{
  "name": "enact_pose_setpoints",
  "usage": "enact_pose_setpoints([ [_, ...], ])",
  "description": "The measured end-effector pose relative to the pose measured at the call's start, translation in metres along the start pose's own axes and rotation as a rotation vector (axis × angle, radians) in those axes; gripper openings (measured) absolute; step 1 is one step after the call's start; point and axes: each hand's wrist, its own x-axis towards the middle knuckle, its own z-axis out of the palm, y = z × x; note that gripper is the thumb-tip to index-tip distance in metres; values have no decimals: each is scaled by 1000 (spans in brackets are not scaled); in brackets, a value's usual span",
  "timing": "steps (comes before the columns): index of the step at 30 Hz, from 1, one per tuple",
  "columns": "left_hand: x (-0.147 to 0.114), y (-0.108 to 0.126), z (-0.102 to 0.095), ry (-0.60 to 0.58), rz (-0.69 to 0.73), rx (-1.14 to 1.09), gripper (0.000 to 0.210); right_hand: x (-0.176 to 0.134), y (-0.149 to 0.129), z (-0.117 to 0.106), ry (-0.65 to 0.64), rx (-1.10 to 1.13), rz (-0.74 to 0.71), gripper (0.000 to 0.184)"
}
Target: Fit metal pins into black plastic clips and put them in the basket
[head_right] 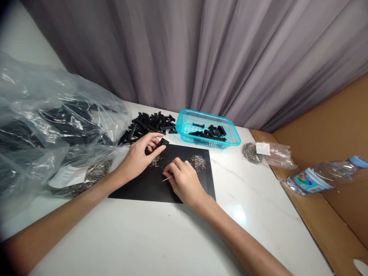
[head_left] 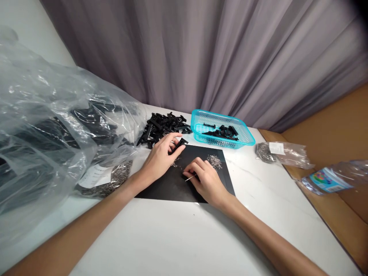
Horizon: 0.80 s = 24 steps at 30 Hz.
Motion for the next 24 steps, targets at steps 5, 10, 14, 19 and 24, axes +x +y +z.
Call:
enact_pose_setpoints([
  [5, 0, 1, 0, -9, 3, 20, 28, -2, -3, -4, -75, -95, -67, 37],
  [10, 0, 2, -1, -13, 20, 36, 26, -3, -1, 0, -71, -86, -40, 34],
  [14, 1, 3, -1, -32, 24, 67, 23, -2, 5, 3, -10, -6, 15, 11],
  [19, 0, 2, 0, -43, 28, 86, 23, -6, 5, -3, 8, 17, 22, 15],
  [24, 0, 0, 0, -58, 27, 100, 22, -9, 3, -9, -77, -67, -39, 35],
])
